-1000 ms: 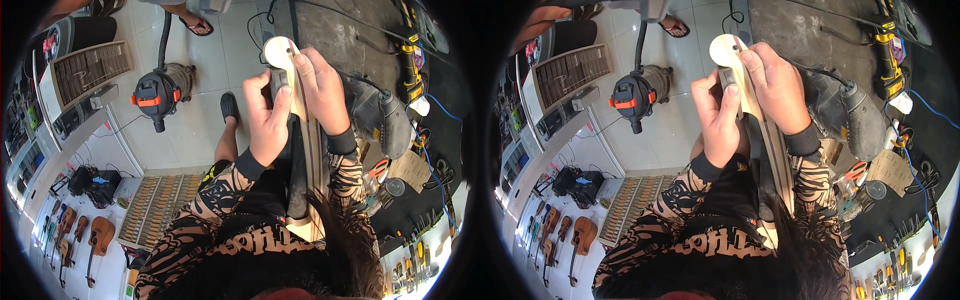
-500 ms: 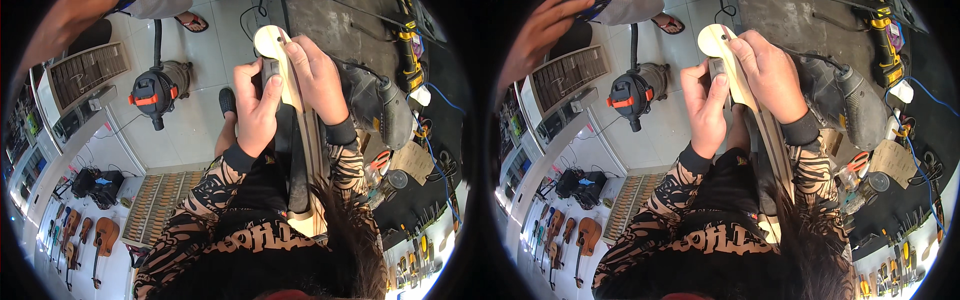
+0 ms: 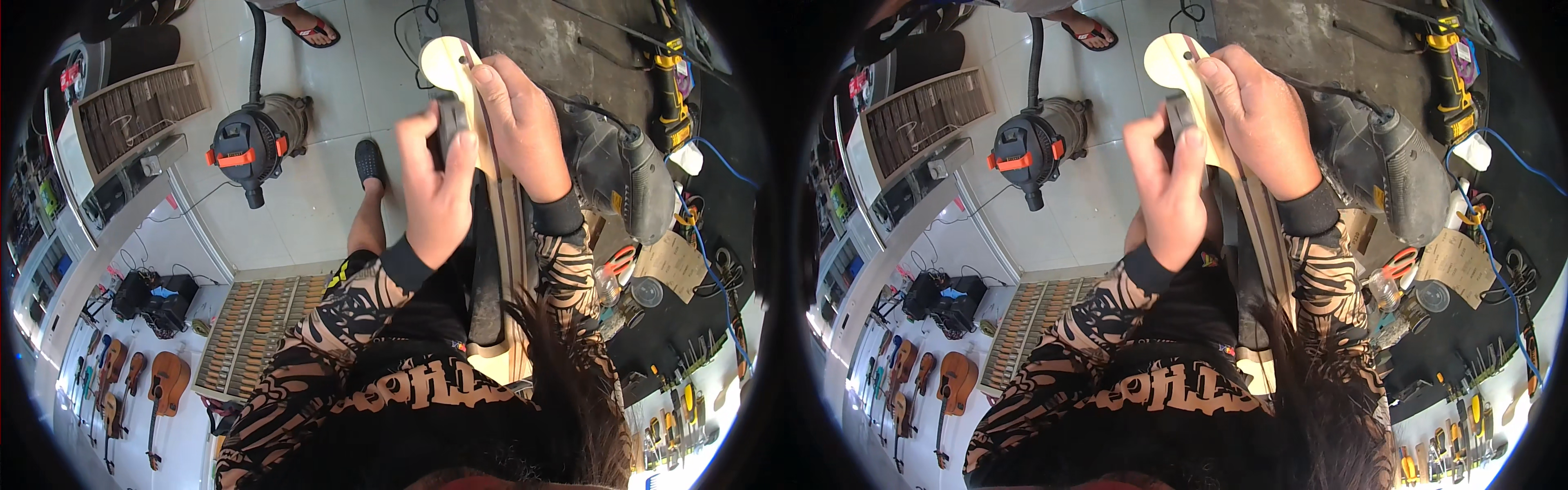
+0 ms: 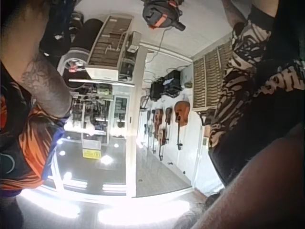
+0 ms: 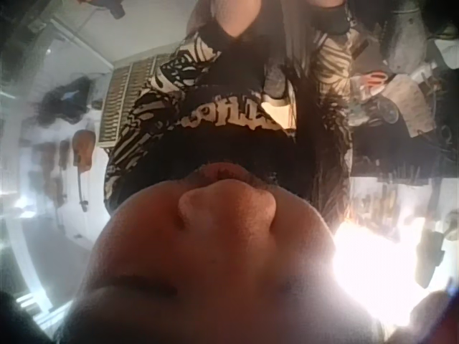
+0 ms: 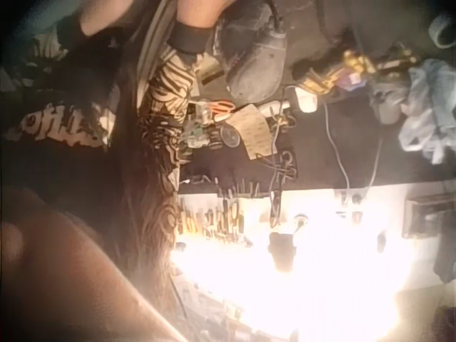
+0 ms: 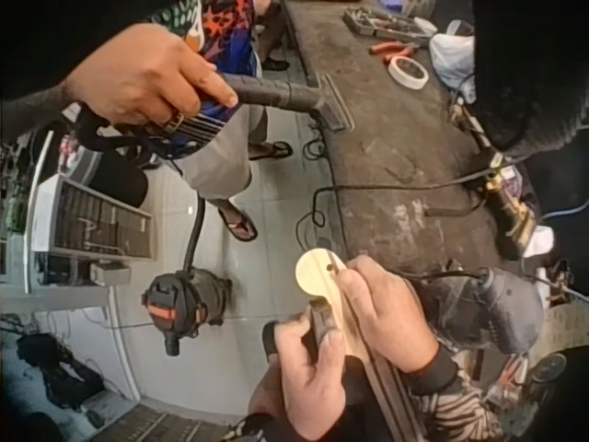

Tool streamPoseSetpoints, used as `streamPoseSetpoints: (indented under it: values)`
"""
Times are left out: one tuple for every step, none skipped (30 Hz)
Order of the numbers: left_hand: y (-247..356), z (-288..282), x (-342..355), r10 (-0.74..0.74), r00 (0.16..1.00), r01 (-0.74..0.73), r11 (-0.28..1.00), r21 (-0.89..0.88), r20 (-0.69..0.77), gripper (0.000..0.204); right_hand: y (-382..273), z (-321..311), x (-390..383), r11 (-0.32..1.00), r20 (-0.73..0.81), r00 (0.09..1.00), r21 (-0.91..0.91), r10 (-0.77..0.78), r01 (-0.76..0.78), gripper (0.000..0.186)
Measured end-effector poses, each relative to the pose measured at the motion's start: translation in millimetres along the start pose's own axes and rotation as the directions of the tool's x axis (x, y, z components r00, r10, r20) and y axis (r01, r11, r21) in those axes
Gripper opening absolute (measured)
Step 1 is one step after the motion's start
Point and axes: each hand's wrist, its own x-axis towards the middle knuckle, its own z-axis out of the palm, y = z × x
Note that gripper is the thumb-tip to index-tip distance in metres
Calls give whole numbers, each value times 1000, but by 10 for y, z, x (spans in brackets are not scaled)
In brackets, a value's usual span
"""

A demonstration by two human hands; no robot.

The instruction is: The person sands the headstock and neck of a wooden guitar with a sanding block while another person assists with a vacuum hose to clear dust.

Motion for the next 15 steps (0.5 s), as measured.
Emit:
streamPoseSetpoints:
  values:
    - [-112,-8,-124,76,997,-73,993,96,-33,34,16,11,-3,1000,-2,1000,-12,-11,11,41]
    - [-228,-6,-239,135,990,-130,986,105,-49,36,28,21,5,1000,-4,1000,-23,-21,21,41]
    - [-213,32,-313,191,979,-183,976,118,-65,38,35,28,1,1000,-1,1000,-22,-16,16,41]
    - [-218,17,-309,186,980,-177,977,119,-67,38,39,31,5,1000,-1,1000,-25,-17,17,41]
    - [-232,-11,-278,151,987,-143,981,134,-46,38,40,32,5,999,-1,1000,-27,-18,18,41]
    - [-170,0,-183,118,993,-113,983,147,-23,39,21,8,5,999,-2,1000,-29,-15,15,41]
    - [-92,12,20,230,973,-221,939,263,-5,39,-14,1,9,1000,-1,1000,-12,-2,2,40]
    - [-85,12,9,231,973,-221,939,264,-6,39,-38,0,9,1000,0,1000,6,10,-10,40]
    - [-100,25,-13,202,979,-192,957,219,-27,38,-22,4,9,1000,-1,1000,5,10,-10,40]
    - [-119,38,-53,173,984,-162,971,173,-47,38,1,14,4,1000,-8,1000,0,-9,9,40]
    - [-202,23,-190,162,986,-155,980,127,-47,39,17,19,6,1000,-15,1000,-5,-28,28,40]
    - [-191,31,-286,152,987,-148,985,83,-47,40,16,24,3,1000,-13,1000,-3,-25,25,40]
    - [-211,2,-289,161,986,-156,980,122,-35,40,7,24,5,1000,-7,1000,-8,-17,17,40]
    - [-234,-40,-276,169,985,-163,973,161,-22,40,3,26,4,1000,-2,1000,-13,-10,10,40]
    - [-134,4,-134,151,988,-146,975,169,-15,38,13,7,-9,1000,-4,1000,-16,-4,4,40]
